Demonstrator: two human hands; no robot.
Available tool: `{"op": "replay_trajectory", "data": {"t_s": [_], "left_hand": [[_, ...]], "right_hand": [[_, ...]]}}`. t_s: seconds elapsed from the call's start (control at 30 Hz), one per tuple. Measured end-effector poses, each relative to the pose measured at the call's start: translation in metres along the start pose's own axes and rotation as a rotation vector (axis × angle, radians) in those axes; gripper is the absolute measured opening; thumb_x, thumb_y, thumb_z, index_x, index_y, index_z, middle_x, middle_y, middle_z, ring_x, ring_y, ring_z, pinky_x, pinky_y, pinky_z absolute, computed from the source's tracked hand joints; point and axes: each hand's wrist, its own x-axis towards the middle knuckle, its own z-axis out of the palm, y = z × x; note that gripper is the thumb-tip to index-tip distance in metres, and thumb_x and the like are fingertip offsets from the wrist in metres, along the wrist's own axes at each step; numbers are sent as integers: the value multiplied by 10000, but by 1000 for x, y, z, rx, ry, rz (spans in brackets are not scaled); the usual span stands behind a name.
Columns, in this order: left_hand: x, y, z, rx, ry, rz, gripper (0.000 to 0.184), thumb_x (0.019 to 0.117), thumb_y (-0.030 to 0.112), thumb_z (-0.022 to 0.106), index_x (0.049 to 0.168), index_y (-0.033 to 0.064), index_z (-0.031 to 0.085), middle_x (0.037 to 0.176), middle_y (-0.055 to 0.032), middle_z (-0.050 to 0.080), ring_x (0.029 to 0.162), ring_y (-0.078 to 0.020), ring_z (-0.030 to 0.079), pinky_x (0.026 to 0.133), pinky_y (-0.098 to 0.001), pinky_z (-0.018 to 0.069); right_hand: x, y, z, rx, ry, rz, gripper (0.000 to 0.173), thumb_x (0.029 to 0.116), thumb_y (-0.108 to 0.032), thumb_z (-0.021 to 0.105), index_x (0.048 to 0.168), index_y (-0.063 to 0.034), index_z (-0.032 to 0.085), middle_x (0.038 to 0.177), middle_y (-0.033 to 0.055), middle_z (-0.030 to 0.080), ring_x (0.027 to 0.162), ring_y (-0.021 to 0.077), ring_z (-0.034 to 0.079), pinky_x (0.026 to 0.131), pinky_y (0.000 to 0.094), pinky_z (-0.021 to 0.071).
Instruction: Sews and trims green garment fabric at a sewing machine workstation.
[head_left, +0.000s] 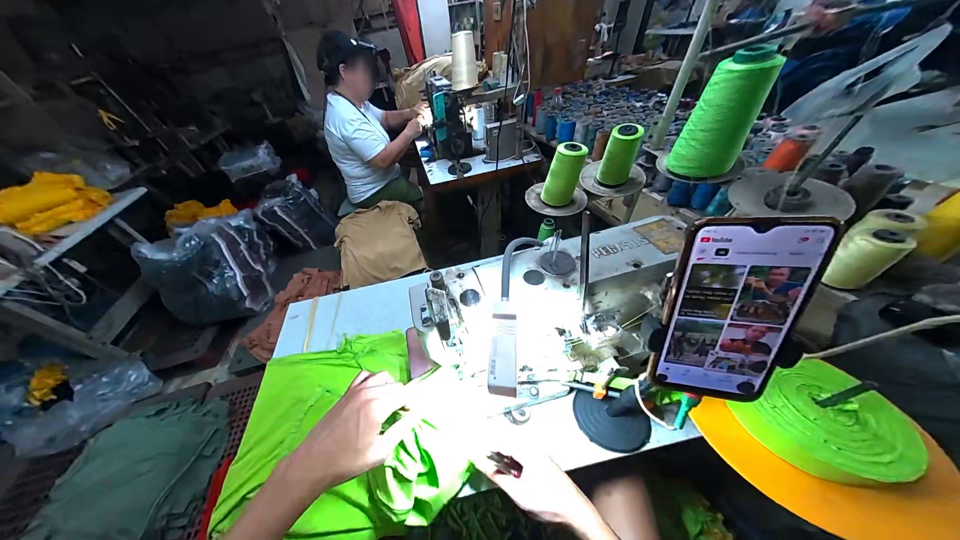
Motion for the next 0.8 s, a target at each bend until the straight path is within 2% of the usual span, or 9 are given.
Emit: {"op": "replay_trajectory", "data": {"t_s": [0.1,0.23,0.37,0.43,0.53,0.63,0.7,0.8], "left_hand": [[4,12,-9,-212,124,4,205,986,317,643,934,132,715,939,37,722,992,-65,672,1012,-327,508],[5,16,-3,-391,163,11,136,945,234,706,936,99,698,932,21,725,934,-42,685,877,-243,576],[7,21,5,-352,144,-2,139,988,186,620,988,73,700,935,-25,701,874,-47,664,807,-203,562],[11,26,9,-304,171,-11,144,990,176,605,991,79,711,960,-26,705,902,-51,666,827,-200,559],[16,34,18,-280,241,-28,125,969,189,653,979,100,740,1034,-9,733,1013,-63,680,923,-233,564],[21,42,32,-276,288,-79,128,966,228,669,983,125,743,1055,13,731,1032,-61,670,951,-256,552],[21,46,42,-271,289,-121,158,983,262,651,1029,152,755,1083,35,742,1060,-50,673,977,-273,546],[23,51,53,-241,301,-137,177,996,269,617,1058,186,760,1071,53,746,1066,-52,672,1000,-306,526]], "right_hand": [[15,-4,-4,-17,-28,-1,249,982,-243,662,1118,-52,747,992,94,741,899,143,693,851,338,576],[27,-1,-7,4,10,-105,232,996,-252,659,1107,-68,747,1007,56,738,920,73,678,863,252,562],[32,-3,-7,13,41,-131,219,987,-238,667,1087,-62,750,988,46,741,906,41,676,856,218,557],[34,-4,-8,10,46,-125,220,978,-228,673,1084,-53,752,980,55,742,911,53,679,863,233,556],[37,-4,-9,24,48,-121,207,972,-220,680,1078,-55,746,997,48,734,933,47,674,880,229,557],[39,-5,-13,30,47,-100,230,988,-243,670,1109,-64,750,1047,43,735,982,39,666,914,233,546],[40,-4,-15,37,32,-92,247,996,-245,661,1152,-72,746,1104,42,735,1037,55,666,958,254,540],[41,-2,-16,50,43,-121,235,990,-234,672,1144,-73,747,1091,34,736,1018,43,665,946,241,540]]}}
